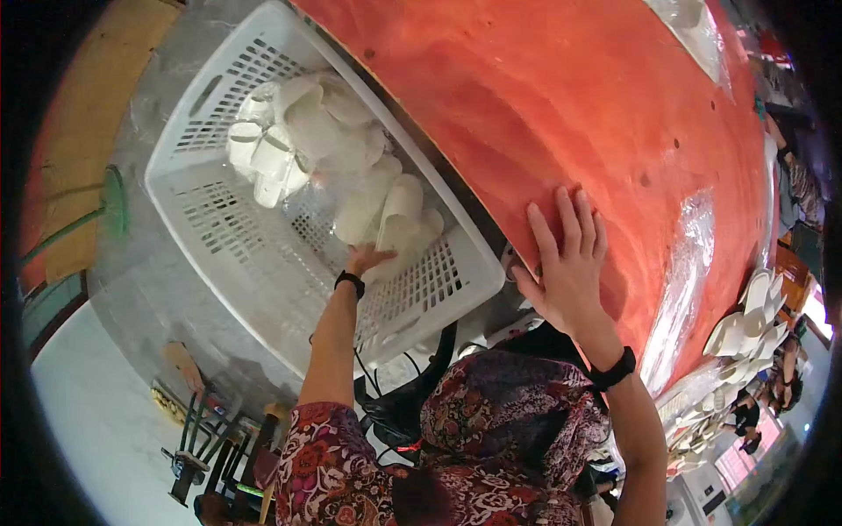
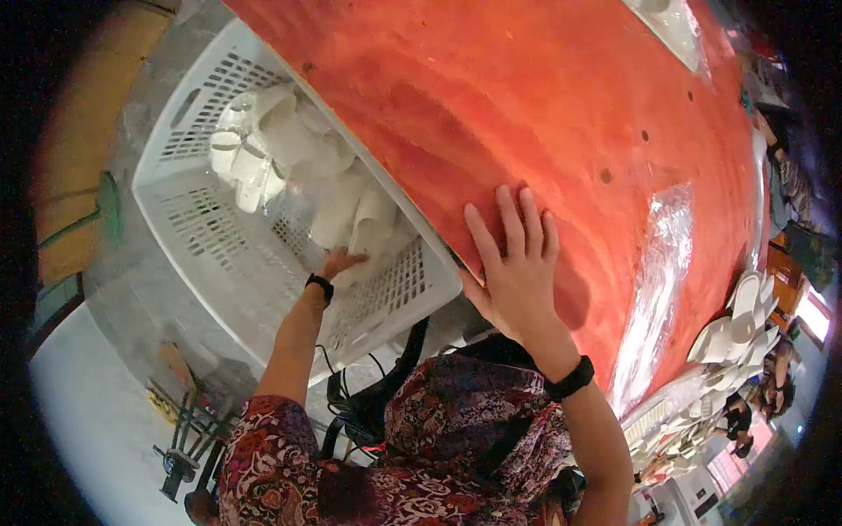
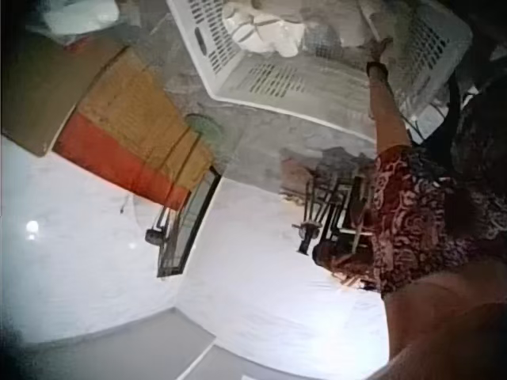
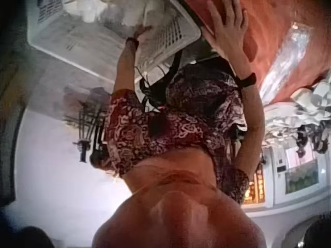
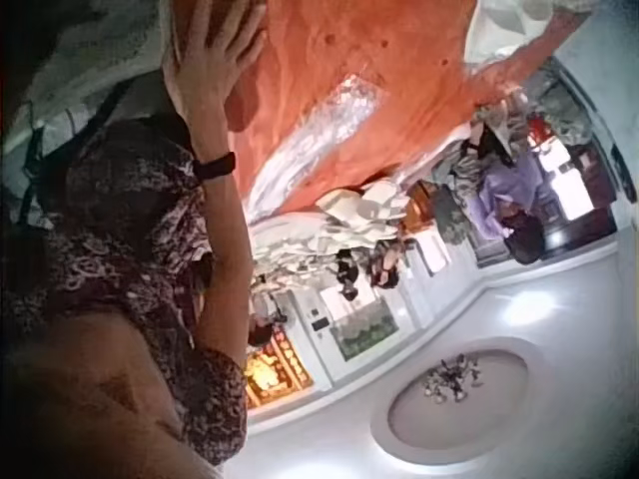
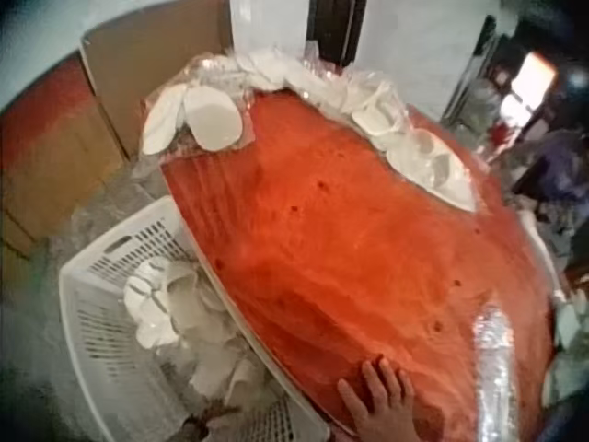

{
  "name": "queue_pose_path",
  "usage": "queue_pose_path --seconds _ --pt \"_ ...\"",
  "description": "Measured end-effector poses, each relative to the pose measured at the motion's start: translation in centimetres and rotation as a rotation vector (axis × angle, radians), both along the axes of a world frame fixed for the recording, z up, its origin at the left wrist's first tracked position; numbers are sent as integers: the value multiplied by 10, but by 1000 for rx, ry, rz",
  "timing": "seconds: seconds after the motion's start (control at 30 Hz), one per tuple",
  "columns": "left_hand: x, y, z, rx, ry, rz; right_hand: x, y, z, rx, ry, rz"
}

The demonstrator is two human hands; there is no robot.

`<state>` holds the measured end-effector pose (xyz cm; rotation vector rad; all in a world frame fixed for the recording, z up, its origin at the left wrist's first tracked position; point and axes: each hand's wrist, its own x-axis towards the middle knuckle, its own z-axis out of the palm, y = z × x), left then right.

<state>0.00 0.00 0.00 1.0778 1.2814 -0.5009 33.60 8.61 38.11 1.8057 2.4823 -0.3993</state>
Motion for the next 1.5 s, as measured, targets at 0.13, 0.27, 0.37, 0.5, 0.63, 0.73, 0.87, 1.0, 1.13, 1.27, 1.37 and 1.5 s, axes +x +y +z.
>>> queue_pose_path --seconds 0.13,0.27,0.37,0.5,0.63,0.73,0.87,1.0,1.13,1.27,1.37,1.5 --pt "-34 -3 -34 315 281 -53 -17 13 -2 39 54 18" --pt "-7 7 -41 76 43 200 -6 7 -9 42 4 13" --pt "5 3 -31 254 142 138 -7 7 -11 45 -11 13" --pt "-27 -23 -53 502 162 239 -14 10 -9 49 -21 27" --pt "-61 -50 -63 464 61 930 -15 9 -11 73 -9 50" --pt "-47 -50 -80 379 86 1146 -10 9 -12 81 -64 57" --pt "-88 -64 -116 282 195 1177 -15 9 -13 63 -64 70" --pt "-136 -57 -142 403 149 1143 -12 10 -11 55 -27 54" --pt "-104 -36 -113 41 45 1046 -13 8 -15 64 -30 63" --pt "-1 25 -14 -82 39 1150 -3 6 -14 68 -106 48" --pt "-24 -1 -19 22 -66 1280 -11 8 -15 65 -14 45" --pt "-43 -22 -43 239 287 942 -17 8 -17 74 40 17"
